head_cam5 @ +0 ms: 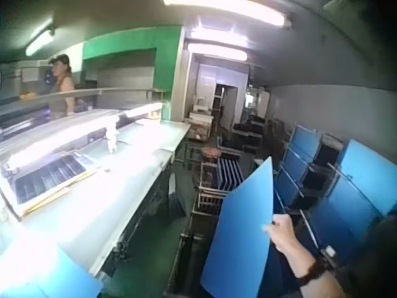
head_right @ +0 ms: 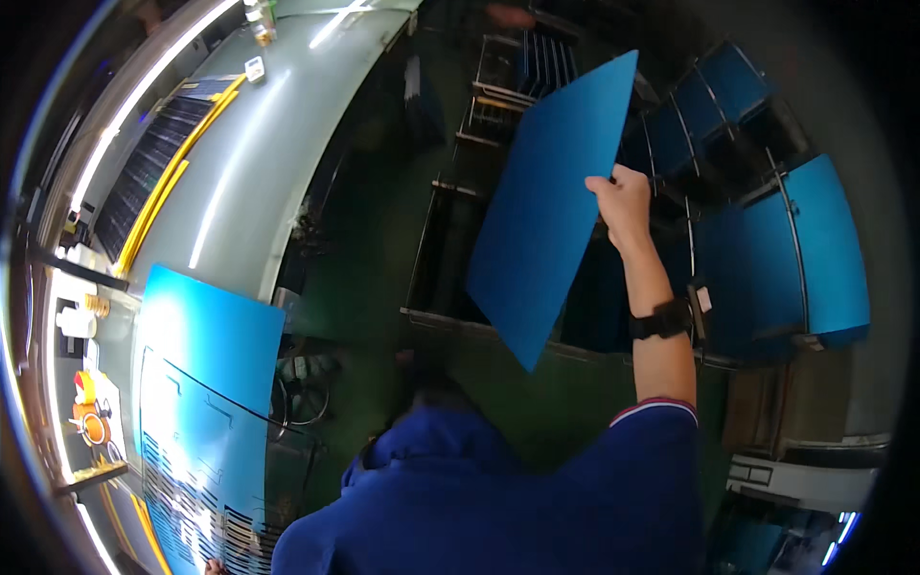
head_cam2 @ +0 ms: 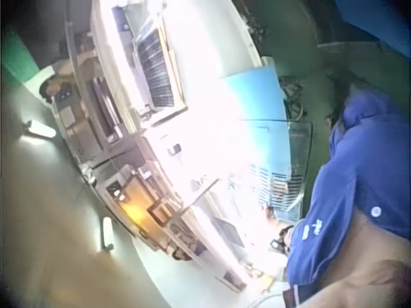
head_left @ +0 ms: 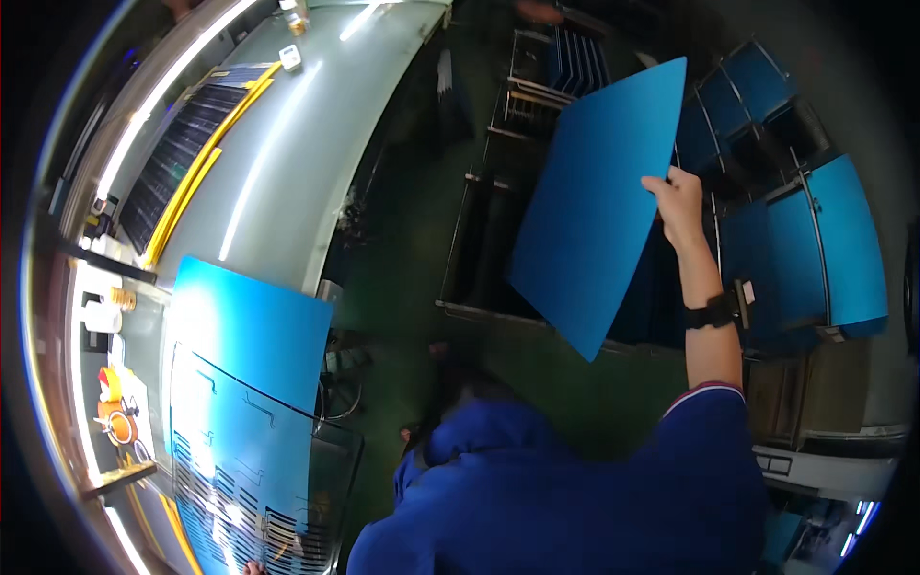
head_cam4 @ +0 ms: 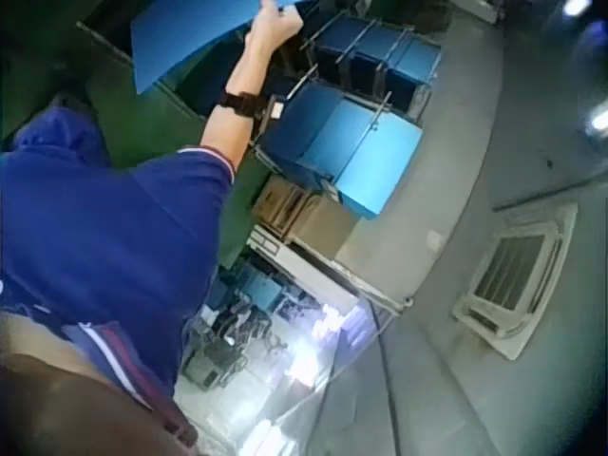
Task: Retrieving metal panels from a rack, placing them on a workstation for inspection and film application, and returning them.
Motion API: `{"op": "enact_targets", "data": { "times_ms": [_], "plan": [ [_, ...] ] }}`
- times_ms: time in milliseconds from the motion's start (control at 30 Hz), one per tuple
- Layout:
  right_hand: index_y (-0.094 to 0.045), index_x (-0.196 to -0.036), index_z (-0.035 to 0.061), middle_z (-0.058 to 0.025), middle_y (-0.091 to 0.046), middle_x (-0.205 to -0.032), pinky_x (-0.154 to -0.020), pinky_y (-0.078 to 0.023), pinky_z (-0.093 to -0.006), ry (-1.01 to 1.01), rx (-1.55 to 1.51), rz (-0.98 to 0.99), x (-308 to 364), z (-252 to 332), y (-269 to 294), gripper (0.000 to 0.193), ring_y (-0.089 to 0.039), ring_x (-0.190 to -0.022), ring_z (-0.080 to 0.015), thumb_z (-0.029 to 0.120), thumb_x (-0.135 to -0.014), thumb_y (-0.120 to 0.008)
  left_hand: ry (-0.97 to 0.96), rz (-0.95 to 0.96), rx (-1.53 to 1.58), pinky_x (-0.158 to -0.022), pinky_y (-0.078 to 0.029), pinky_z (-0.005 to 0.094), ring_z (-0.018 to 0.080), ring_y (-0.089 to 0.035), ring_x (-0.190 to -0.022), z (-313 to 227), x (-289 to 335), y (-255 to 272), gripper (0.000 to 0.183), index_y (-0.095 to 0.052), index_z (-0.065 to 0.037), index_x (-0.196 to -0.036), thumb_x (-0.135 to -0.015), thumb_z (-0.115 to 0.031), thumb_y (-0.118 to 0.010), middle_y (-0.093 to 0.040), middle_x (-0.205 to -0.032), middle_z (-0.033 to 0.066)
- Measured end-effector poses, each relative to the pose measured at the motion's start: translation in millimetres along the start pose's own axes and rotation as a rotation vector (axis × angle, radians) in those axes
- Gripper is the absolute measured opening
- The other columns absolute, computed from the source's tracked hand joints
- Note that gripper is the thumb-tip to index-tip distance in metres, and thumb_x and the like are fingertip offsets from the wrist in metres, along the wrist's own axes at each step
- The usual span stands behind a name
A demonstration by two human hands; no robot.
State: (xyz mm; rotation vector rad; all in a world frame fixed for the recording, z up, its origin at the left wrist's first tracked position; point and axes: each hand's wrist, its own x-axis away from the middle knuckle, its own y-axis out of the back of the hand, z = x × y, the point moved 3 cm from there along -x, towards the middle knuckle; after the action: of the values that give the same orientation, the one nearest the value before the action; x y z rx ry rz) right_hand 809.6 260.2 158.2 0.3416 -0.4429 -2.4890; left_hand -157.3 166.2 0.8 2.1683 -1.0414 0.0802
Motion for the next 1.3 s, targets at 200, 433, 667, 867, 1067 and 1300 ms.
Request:
{"op": "enact_targets", "data": {
  "times_ms": [200,433,667,867,1067,1300],
  "plan": [
    [-0.064,-0.079,-0.0063,-0.006,-0.056,-0.057,-0.051,-0.04,-0.0294,-0.081,0.178,0.005,-39,-89,-50,0.014,-0.05,-0.052,-0.0113,0.003,-0.071,-0.06,-0.11,-0.047,-0.15,-0.061,-0.046,0.0231,0.0125,-0.058,-0.074,-87,63,-60,0.009,-0.057,-0.003,-0.097,-0.09,-0.008,-0.054,-0.061,-0.086,0.0044],
    [-0.046,-0.057,-0.0034,-0.0237,-0.046,-0.052,-0.047,-0.038,-0.0422,0.023,0.374,-0.015,-45,-161,-120,0.019,-0.052,-0.048,-0.0336,0.008,-0.068,-0.055,-0.208,-0.028,-0.27,-0.061,-0.047,0.0236,0.013,-0.059,-0.075,-160,92,-111,0.01,-0.057,-0.003,-0.098,-0.09,-0.009,-0.055,-0.061,-0.087,0.005],
    [-0.062,-0.103,-0.0011,-0.025,-0.062,-0.077,-0.067,-0.051,-0.0418,-0.102,0.322,0.069,-22,-225,-173,0.026,-0.062,-0.076,-0.0385,0.005,-0.078,-0.056,-0.294,-0.012,-0.353,-0.062,-0.047,0.024,0.0134,-0.059,-0.075,-207,108,-143,0.011,-0.057,-0.002,-0.099,-0.089,-0.009,-0.055,-0.061,-0.088,0.0057],
    [-0.062,-0.103,-0.0005,-0.024,-0.064,-0.08,-0.069,-0.052,-0.0406,-0.148,0.313,0.063,-9,-250,-185,0.024,-0.063,-0.077,-0.0374,0.006,-0.08,-0.057,-0.337,-0.006,-0.395,-0.063,-0.047,0.0244,0.0137,-0.059,-0.076,-229,116,-156,0.013,-0.057,-0.002,-0.099,-0.089,-0.009,-0.056,-0.061,-0.089,0.0062],
    [-0.063,-0.101,-0.0016,-0.0244,-0.063,-0.076,-0.067,-0.052,-0.0406,-0.234,0.327,0.112,-1,-254,-189,0.023,-0.064,-0.075,-0.0374,0.007,-0.08,-0.057,-0.367,-0.011,-0.416,-0.063,-0.048,0.0248,0.0141,-0.06,-0.077,-239,120,-161,0.014,-0.057,-0.002,-0.1,-0.089,-0.009,-0.056,-0.061,-0.09,0.0067],
    [-0.062,-0.102,-0.0026,-0.0257,-0.062,-0.076,-0.068,-0.053,-0.0403,-0.257,0.347,0.108,-4,-253,-188,0.024,-0.064,-0.075,-0.0374,0.007,-0.081,-0.056,-0.407,0.001,-0.435,-0.064,-0.048,0.0252,0.0145,-0.06,-0.078,-249,120,-172,0.015,-0.057,-0.001,-0.101,-0.088,-0.009,-0.057,-0.061,-0.091,0.0073]
  ]
}}
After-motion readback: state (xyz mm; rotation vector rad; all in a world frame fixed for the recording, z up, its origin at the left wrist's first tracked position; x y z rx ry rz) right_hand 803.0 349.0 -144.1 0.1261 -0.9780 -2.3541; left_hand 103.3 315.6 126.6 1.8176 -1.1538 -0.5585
